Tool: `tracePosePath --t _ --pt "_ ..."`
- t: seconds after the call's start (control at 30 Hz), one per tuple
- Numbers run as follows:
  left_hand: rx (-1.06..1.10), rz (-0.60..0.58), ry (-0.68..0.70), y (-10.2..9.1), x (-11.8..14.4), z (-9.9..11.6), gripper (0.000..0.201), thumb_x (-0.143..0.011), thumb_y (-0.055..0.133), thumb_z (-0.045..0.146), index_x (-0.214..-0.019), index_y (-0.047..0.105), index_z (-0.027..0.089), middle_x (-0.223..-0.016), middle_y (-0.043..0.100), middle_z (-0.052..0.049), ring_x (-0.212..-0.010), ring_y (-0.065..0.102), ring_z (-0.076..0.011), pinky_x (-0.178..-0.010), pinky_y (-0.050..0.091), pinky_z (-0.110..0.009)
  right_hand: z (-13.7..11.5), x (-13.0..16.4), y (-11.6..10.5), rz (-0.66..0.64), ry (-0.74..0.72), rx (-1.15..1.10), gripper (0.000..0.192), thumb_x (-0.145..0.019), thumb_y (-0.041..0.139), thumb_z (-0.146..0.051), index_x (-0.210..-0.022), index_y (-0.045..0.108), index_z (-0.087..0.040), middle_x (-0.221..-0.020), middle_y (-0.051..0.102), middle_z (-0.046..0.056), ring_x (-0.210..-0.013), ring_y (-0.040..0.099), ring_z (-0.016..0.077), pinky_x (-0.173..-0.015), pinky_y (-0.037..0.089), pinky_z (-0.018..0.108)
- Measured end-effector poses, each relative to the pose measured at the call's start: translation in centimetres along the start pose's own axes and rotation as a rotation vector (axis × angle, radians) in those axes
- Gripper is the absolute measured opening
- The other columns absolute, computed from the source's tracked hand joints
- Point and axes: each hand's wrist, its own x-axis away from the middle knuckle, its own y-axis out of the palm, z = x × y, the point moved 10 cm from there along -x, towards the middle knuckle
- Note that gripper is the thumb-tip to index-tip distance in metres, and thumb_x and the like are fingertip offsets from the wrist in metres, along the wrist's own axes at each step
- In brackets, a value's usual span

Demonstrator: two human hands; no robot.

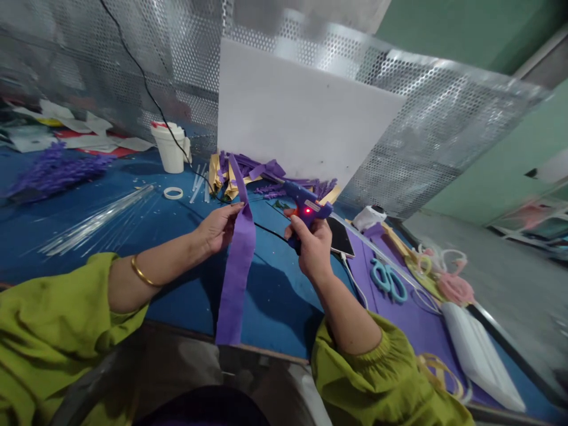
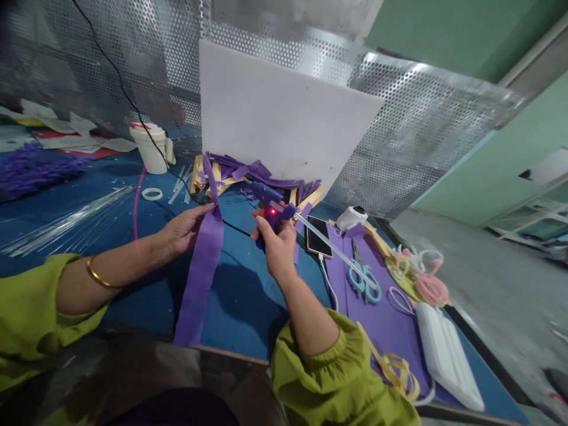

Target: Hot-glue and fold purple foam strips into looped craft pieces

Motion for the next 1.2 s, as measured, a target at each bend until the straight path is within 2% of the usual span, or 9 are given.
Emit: tracePosePath --t 0.07,0.13,0.23,0.33,0.43,0.67,0.9,1.2 --pt "0.002 -0.006 0.012 -0.1 -0.4 0.1 0.015 -0.089 0.059 0.009 -0.076 0.065 0.014 -0.056 0.066 -0.002 -0.044 0.059 -0.0120 -0.046 0.048 -0.021 0.4 0.1 0.1 -0.023 0.033 0.016 0.023 -0.083 0.070 -0.039 -0.093 0.069 -0.018 -0.061 0.061 -0.003 -0.053 0.052 0.0110 -0.054 0.042 0.025" --pt "0.004 -0.010 0.023 -0.2 -0.6 0.2 0.017 -0.091 0.058 0.009 -0.076 0.065 0.014 -0.057 0.067 -0.003 -0.045 0.060 -0.0119 -0.047 0.049 -0.021 1.0 0.5 0.5 -0.070 0.089 -0.005 0.025 -0.084 0.069 -0.040 -0.096 0.069 -0.018 -0.060 0.059 -0.003 -0.052 0.051 0.0111 -0.052 0.040 0.025" --pt "0.002 0.017 0.046 -0.4 -0.6 0.6 0.018 -0.092 0.058 0.011 -0.076 0.065 0.014 -0.058 0.067 -0.003 -0.045 0.060 -0.0115 -0.047 0.048 -0.020 0.3 1.3 1.7 -0.165 0.064 0.029 0.030 -0.085 0.067 -0.046 -0.098 0.068 -0.019 -0.066 0.067 0.000 -0.060 0.059 0.0141 -0.060 0.047 0.028" --pt "-0.011 0.058 0.073 -0.6 -0.3 1.2 0.018 -0.091 0.060 0.012 -0.074 0.065 0.014 -0.056 0.067 -0.003 -0.045 0.060 -0.0117 -0.046 0.048 -0.020 -0.1 2.1 2.7 -0.235 0.057 0.146 0.035 -0.086 0.065 -0.054 -0.091 0.067 -0.019 -0.070 0.071 0.004 -0.067 0.065 0.0176 -0.068 0.051 0.031" --pt "0.001 0.066 0.093 -0.7 -0.2 1.5 0.017 -0.090 0.061 0.011 -0.074 0.066 0.013 -0.057 0.068 -0.004 -0.046 0.061 -0.0121 -0.048 0.049 -0.021 0.3 2.4 2.6 -0.216 0.091 0.252 0.038 -0.084 0.065 -0.058 -0.086 0.065 -0.020 -0.062 0.066 0.002 -0.060 0.062 0.0161 -0.060 0.048 0.029" --pt "0.004 0.022 0.071 -0.7 -0.6 1.2 0.008 -0.083 0.070 0.012 -0.077 0.067 0.015 -0.059 0.068 -0.003 -0.048 0.063 -0.0135 -0.050 0.052 -0.023 1.2 2.3 2.7 -0.225 0.123 0.222 0.039 -0.081 0.068 -0.059 -0.082 0.065 -0.020 -0.055 0.061 0.000 -0.052 0.056 0.0143 -0.053 0.042 0.028" --pt "-0.018 0.032 0.068 -0.7 -0.5 1.2 0.003 -0.084 0.068 0.014 -0.081 0.067 0.014 -0.059 0.069 -0.002 -0.048 0.063 -0.0127 -0.050 0.052 -0.022 1.1 2.3 2.6 -0.232 0.089 0.237 0.037 -0.086 0.063 -0.055 -0.090 0.064 -0.018 -0.054 0.061 -0.001 -0.050 0.055 0.0138 -0.051 0.041 0.027" --pt "-0.019 0.048 0.071 -0.3 0.1 1.3 0.020 -0.092 0.058 0.012 -0.074 0.066 0.013 -0.058 0.068 -0.003 -0.048 0.062 -0.0120 -0.051 0.050 -0.022 1.6 2.2 2.6 -0.233 0.109 0.247 0.039 -0.084 0.064 -0.056 -0.089 0.064 -0.018 -0.054 0.061 -0.001 -0.050 0.055 0.0135 -0.051 0.040 0.027"
